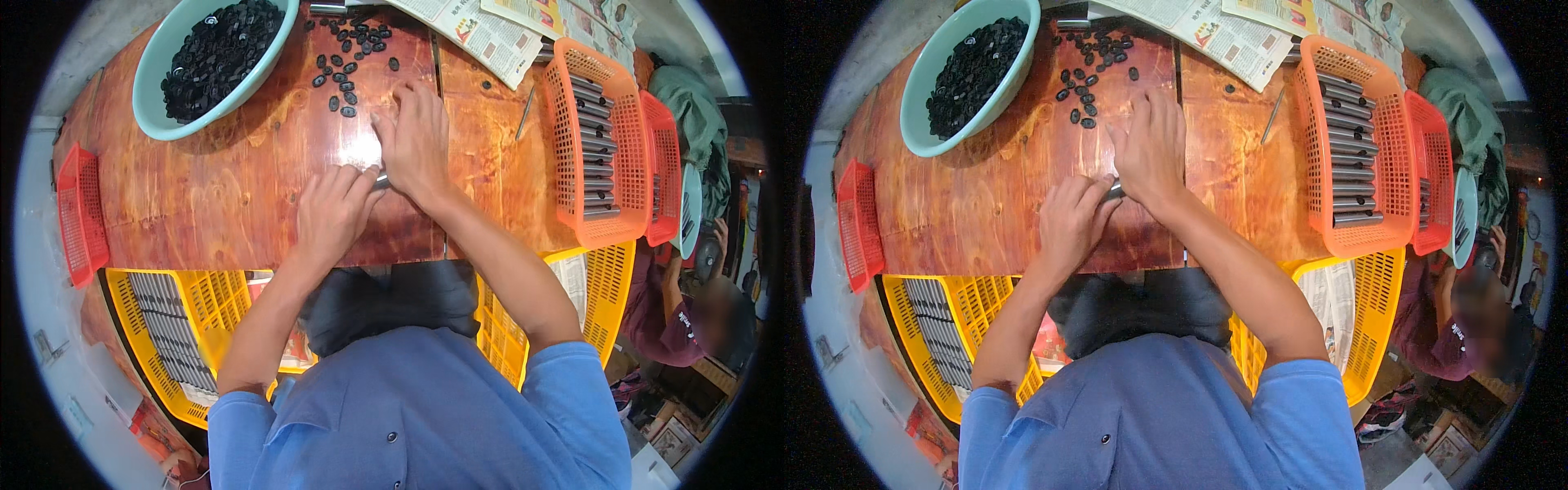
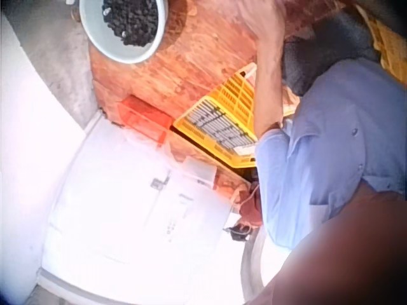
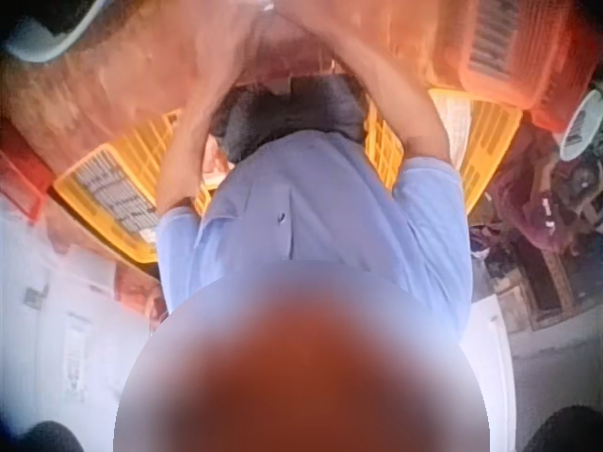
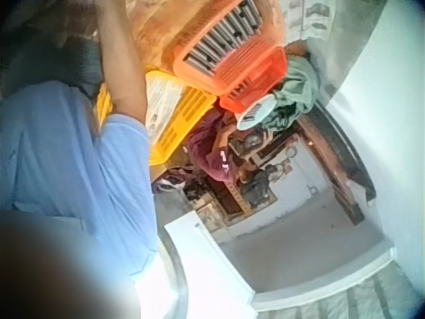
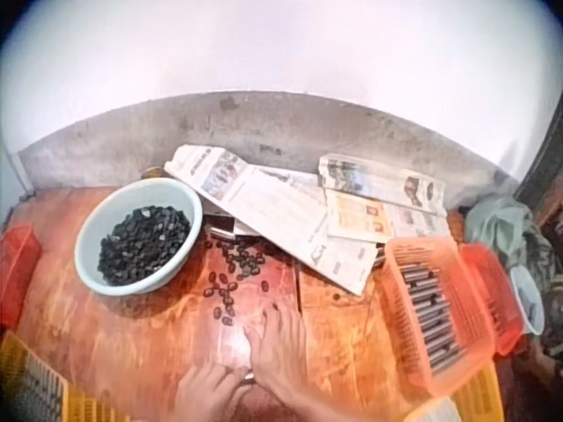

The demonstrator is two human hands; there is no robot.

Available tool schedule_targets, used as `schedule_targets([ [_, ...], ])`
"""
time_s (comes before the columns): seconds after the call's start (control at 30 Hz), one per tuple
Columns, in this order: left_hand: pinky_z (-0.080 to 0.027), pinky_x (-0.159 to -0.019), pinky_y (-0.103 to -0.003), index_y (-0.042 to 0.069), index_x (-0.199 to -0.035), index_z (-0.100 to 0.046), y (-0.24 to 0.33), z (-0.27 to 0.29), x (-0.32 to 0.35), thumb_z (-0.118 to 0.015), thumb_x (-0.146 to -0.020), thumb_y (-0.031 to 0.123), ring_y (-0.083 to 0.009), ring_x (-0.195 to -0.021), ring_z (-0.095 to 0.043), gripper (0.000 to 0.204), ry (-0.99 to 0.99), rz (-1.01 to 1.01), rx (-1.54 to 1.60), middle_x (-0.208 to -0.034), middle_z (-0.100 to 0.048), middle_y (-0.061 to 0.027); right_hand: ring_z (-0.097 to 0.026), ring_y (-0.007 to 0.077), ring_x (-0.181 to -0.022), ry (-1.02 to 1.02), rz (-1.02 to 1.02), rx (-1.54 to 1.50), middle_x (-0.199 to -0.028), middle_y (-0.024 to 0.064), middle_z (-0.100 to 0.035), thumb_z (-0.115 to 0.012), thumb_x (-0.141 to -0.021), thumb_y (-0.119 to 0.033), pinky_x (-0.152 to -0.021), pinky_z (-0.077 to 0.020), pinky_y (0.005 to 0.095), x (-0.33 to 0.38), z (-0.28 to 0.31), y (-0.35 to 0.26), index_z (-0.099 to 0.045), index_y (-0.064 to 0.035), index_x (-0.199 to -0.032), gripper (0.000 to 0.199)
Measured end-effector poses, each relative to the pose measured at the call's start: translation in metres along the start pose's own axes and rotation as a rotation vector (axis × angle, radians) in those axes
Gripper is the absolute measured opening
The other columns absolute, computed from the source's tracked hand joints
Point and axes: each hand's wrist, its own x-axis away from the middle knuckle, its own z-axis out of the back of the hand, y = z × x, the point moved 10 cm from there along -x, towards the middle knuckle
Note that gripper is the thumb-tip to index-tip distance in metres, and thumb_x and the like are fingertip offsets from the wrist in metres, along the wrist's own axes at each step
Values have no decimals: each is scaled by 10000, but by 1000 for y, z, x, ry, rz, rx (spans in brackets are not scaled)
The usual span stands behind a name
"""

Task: The person repeatedly picks small dark seeds from a bowl and places them into a cylindrical metal tool on a wooden table. The person then removes the filled tool and places it into a yellow basket. This cycle is repeated multiple times.

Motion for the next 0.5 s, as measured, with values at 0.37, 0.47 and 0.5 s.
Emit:
schedule_targets([
  [0.37, -521, -798, -447, 11, -1110, -653, -33, 16, -23, -733, -933, 223, -309, -885, -671, 288, 104, 211, 208, -946, -659, -162, -561, 338, -1166, 303, -253, -529, -1186, 154, -620, -629, -977, -226, -1053, -406, 454, 5, 22, 44, -646, -39, -1101, 225],
  [0.47, -562, -711, -394, 17, -1170, -610, -88, -13, -4, -566, -1068, 243, -227, -800, -678, 252, 117, 747, 1036, -885, -670, -137, -576, 334, -1131, 229, -297, -537, -1155, 150, -632, -605, -993, -187, -1016, -435, 428, 6, 23, 35, -648, -27, -1052, 176],
  [0.5, -568, -689, -380, 23, -1186, -600, -92, -29, 6, -529, -1092, 257, -208, -785, -671, 261, 102, 936, 1379, -875, -666, -126, -581, 335, -1120, 225, -276, -516, -1146, 148, -634, -605, -992, -182, -1006, -441, 426, 6, 21, 35, -646, -22, -1051, 176],
])
